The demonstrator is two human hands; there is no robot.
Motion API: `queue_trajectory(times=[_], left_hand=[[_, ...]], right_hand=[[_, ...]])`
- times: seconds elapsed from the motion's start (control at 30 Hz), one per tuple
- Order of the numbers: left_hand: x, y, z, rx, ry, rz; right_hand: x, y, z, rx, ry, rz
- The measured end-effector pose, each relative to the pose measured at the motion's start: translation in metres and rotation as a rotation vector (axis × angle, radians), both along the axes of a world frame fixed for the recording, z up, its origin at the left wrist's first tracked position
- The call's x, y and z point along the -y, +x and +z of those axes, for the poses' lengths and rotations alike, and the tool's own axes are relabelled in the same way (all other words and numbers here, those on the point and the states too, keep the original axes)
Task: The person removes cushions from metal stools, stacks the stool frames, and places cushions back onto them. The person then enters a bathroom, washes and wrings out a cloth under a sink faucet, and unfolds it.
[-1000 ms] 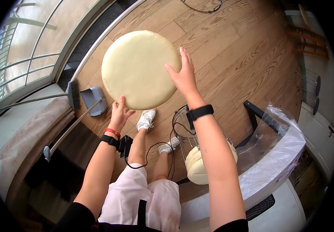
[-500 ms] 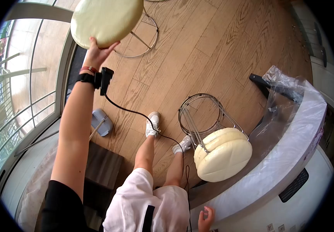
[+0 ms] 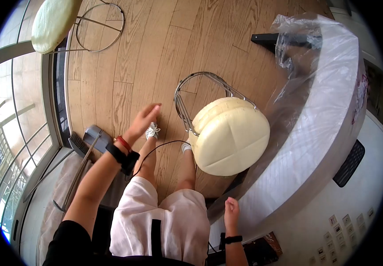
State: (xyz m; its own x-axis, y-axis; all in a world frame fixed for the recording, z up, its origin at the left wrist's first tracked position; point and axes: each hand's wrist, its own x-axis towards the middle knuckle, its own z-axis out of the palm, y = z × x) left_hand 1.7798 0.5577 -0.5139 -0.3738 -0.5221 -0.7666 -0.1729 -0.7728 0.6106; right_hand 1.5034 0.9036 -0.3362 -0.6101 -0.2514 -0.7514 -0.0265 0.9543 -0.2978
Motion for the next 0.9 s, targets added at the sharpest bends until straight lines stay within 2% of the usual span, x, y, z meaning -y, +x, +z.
queue_trajectory(times=[0.03, 0.07, 0.1, 0.2, 0.23, 0.3, 0.43, 0.5, 0.53, 0.63, 0.73, 0.8, 0.9], left_hand=[[-0.049, -0.034, -0.009, -0.008, -0.126, 0.032], [-0.06, -0.062, 0.03, 0.089, -0.179, -0.148], [-0.081, -0.089, 0.039, 0.083, -0.225, -0.155], [-0.106, -0.141, 0.06, 0.465, -0.479, -0.104], [-0.107, -0.147, 0.065, 0.471, -0.479, -0.106], [-0.107, -0.157, 0.07, 0.536, -0.448, -0.051], [-0.114, -0.161, 0.064, 0.529, -0.465, 0.06], [-0.111, -0.166, 0.069, 0.715, -0.432, 0.014], [-0.11, -0.169, 0.073, 0.724, -0.443, 0.035], [-0.104, -0.169, 0.094, 0.616, -0.375, 0.183], [-0.096, -0.16, 0.157, 0.547, -0.416, 0.205], [-0.101, -0.146, 0.208, 0.502, -0.506, 0.153], [-0.106, -0.121, 0.287, 0.282, -0.586, 0.17]], right_hand=[[0.014, -0.016, -0.02, -0.016, 0.027, -0.168], [0.023, -0.034, -0.044, -0.025, -0.025, -0.279], [0.031, -0.055, -0.068, 0.005, -0.106, -0.405], [0.087, -0.095, -0.121, -0.145, -0.054, -0.636], [0.077, -0.12, -0.149, 0.185, -0.277, -0.709], [0.089, -0.124, -0.174, 0.346, -0.587, -0.803], [0.103, -0.103, -0.14, 0.36, -0.574, -0.891], [0.095, -0.102, -0.128, 0.267, -0.593, -0.781], [0.095, -0.103, -0.121, 0.284, -0.605, -0.764], [0.113, -0.097, -0.083, 0.212, -0.619, -0.8], [0.128, -0.086, -0.025, 0.207, -0.71, -0.779], [0.138, -0.071, 0.035, 0.207, -0.763, -0.762], [0.12, -0.065, 0.116, 0.182, -0.78, -0.658]])
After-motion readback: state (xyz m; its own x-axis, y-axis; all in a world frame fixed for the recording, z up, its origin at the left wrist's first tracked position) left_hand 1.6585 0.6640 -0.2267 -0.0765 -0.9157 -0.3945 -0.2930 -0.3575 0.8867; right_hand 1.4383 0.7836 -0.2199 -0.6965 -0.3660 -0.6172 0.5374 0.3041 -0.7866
